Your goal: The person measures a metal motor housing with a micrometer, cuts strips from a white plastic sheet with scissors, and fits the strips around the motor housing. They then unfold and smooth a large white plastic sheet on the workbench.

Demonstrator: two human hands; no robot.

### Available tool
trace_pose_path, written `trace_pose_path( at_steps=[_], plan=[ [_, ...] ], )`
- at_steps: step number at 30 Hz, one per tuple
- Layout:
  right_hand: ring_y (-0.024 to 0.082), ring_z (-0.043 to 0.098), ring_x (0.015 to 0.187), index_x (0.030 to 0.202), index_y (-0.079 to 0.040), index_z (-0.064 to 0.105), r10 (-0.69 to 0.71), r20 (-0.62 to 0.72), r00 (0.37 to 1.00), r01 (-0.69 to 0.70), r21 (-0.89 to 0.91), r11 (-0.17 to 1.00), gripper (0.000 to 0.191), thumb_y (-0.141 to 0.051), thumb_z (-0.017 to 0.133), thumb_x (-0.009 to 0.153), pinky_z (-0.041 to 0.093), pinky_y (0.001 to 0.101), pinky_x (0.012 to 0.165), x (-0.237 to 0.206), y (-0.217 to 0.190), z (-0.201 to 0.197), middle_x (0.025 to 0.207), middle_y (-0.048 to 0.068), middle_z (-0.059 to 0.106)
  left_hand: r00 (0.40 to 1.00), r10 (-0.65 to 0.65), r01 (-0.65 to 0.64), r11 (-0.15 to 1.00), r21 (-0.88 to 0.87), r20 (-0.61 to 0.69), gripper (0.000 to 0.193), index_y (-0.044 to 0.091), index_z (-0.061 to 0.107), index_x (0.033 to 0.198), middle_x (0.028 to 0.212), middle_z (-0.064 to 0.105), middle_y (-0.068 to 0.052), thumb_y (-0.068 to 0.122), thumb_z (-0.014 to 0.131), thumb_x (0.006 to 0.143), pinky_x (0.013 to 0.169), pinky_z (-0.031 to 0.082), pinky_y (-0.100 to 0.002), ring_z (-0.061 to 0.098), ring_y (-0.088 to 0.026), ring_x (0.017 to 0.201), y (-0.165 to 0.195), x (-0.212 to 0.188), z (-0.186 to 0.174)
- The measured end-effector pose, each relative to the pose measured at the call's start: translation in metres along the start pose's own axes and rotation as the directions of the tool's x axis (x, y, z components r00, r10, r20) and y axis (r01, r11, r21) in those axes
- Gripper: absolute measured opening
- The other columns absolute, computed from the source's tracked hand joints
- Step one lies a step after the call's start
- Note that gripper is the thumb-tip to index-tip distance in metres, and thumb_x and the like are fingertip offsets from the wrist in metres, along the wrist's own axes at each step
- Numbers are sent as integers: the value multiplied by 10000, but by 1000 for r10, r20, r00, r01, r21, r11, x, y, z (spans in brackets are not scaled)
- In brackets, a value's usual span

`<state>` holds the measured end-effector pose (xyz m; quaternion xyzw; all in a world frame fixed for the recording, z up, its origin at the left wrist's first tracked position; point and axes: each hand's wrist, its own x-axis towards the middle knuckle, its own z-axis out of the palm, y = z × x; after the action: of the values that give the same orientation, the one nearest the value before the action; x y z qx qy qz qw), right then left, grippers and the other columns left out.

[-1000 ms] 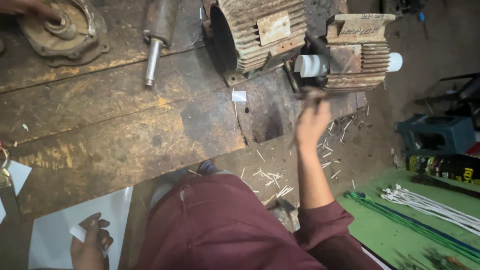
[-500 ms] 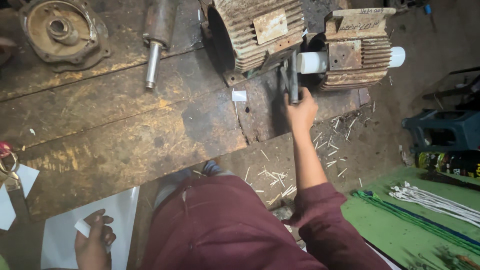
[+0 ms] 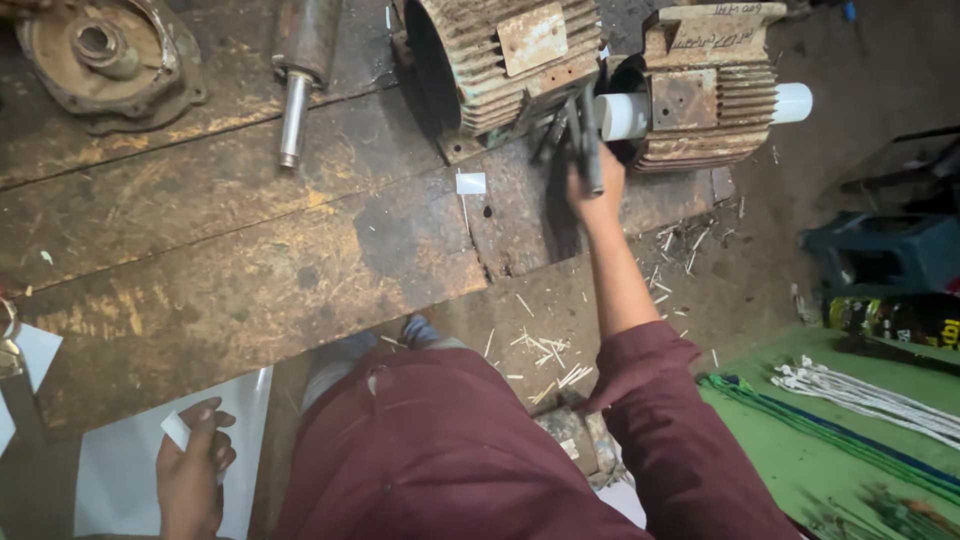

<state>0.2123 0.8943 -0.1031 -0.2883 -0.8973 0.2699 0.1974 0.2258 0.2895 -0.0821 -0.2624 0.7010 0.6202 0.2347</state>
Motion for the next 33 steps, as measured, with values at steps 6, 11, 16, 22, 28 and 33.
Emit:
trace_pose_path(
  at_steps=[6, 11, 16, 22, 28, 33],
  plan=[
    [485, 680, 1010, 1168, -34, 668, -143, -122, 982, 132, -95, 987, 309, -90, 715, 868, 559, 493, 865, -7, -23, 11, 1199, 223, 671, 1000, -15, 15, 1000, 21, -11, 338, -43, 571, 1302, 971, 609, -95, 169, 549, 1039, 535, 321, -239, 386, -64, 625, 2, -2, 6],
    [487, 685, 866, 1247, -42, 641, 47, -66, 997, -66, -317, 946, 459, -118, 721, 802, 559, 530, 759, -10, -51, 16, 1435, 229, 544, 1000, -18, 18, 1000, -5, -18, 336, -50, 569, 1294, 962, 598, -81, 185, 547, 1055, 528, 317, -243, 391, -60, 633, 4, -9, 3],
    [467, 705, 895, 1317, -117, 635, 84, -58, 995, -99, -349, 932, 398, -154, 630, 921, 579, 520, 796, -14, -52, 21, 1521, 187, 540, 996, -32, 30, 999, -30, -86, 338, -49, 559, 1304, 966, 592, -96, 173, 539, 1051, 533, 319, -249, 396, -72, 638, -5, -16, -6],
    [482, 693, 921, 1564, -189, 504, 184, 6, 983, -165, -414, 895, 550, -309, 578, 1033, 561, 545, 830, -1, -33, 24, 1339, 237, 601, 988, -62, 58, 998, -31, -141, 336, -53, 565, 1292, 978, 599, -101, 182, 521, 1057, 548, 351, -262, 413, -76, 645, -26, -23, -14],
    [489, 687, 725, 1476, -147, 493, 23, -53, 998, -44, -427, 903, 558, -277, 609, 947, 563, 552, 649, 2, -28, 30, 1465, 244, 571, 990, -49, 48, 999, -10, -132, 330, -51, 582, 1282, 987, 604, -77, 187, 533, 1058, 561, 341, -255, 400, -71, 647, -24, -23, -9],
    [482, 693, 820, 1515, -169, 501, 104, 21, 994, -83, -455, 887, 561, -313, 595, 981, 563, 559, 717, 6, -19, 31, 1304, 247, 617, 996, -14, 12, 1000, -17, -86, 293, -13, 603, 1261, 969, 616, -56, 186, 554, 1052, 561, 343, -247, 408, -66, 652, -13, -12, -4]
  ],
)
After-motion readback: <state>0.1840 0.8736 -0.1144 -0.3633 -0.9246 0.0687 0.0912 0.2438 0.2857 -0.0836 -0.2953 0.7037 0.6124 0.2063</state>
